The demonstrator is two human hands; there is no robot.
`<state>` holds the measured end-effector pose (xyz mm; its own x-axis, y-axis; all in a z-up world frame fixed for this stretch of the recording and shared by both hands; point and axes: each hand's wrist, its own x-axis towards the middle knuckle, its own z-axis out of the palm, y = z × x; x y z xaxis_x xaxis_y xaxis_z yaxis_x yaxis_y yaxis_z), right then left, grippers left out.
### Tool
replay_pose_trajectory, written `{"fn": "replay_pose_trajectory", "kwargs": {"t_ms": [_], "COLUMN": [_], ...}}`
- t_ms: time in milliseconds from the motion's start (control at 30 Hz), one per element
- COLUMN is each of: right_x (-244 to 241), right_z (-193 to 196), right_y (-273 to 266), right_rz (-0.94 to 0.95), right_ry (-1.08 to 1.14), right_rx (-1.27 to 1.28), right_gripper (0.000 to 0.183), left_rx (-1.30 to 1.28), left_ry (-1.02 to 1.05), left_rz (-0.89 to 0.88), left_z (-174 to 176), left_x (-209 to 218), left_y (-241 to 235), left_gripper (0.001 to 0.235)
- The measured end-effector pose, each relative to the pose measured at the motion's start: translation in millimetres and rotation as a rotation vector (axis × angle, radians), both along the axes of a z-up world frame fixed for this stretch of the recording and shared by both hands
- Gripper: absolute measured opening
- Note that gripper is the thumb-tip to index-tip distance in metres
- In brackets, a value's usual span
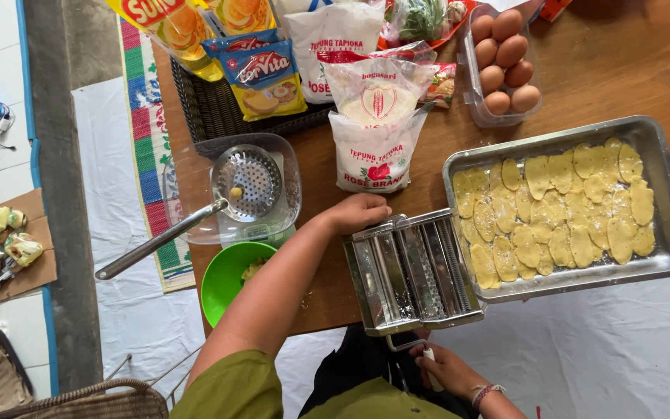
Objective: The person uses a manual pasta machine to flatten small pieces of dough into thin sheets. They feed the dough through the rollers, then dust the flattened sheets with flour from a bag before placing them onto a metal tray. The process is repeated for multiple pieces of dough.
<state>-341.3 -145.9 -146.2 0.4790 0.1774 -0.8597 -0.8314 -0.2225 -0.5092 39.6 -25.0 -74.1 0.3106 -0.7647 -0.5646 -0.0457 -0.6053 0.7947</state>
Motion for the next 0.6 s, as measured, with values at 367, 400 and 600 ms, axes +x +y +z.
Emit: {"fn": "replay_pose_trajectory", "kwargs": {"t_ms": [367, 400, 600], "right_x": [0, 0, -2], "right_z": [-3, -2, -6], "right_y": [1, 1, 1], "right_rz": [0.016, 0.015, 0.054], "right_ry": [0.005, 0.002, 0.002], "right_rx": [-0.04, -0.04, -0.053], "right_gripper": [0.029, 0.029, 0.03], "left_rx": [0.079, 0.161, 0.135], "left_ry": [0.051, 0.102, 0.105], "left_rz": [0.024, 0.107, 0.161], "left_z": [19, 24, 28], "left_x": [5, 5, 9], "left_y": [4, 6, 19], "left_gripper": [0.048, 0.07, 0.054]}}
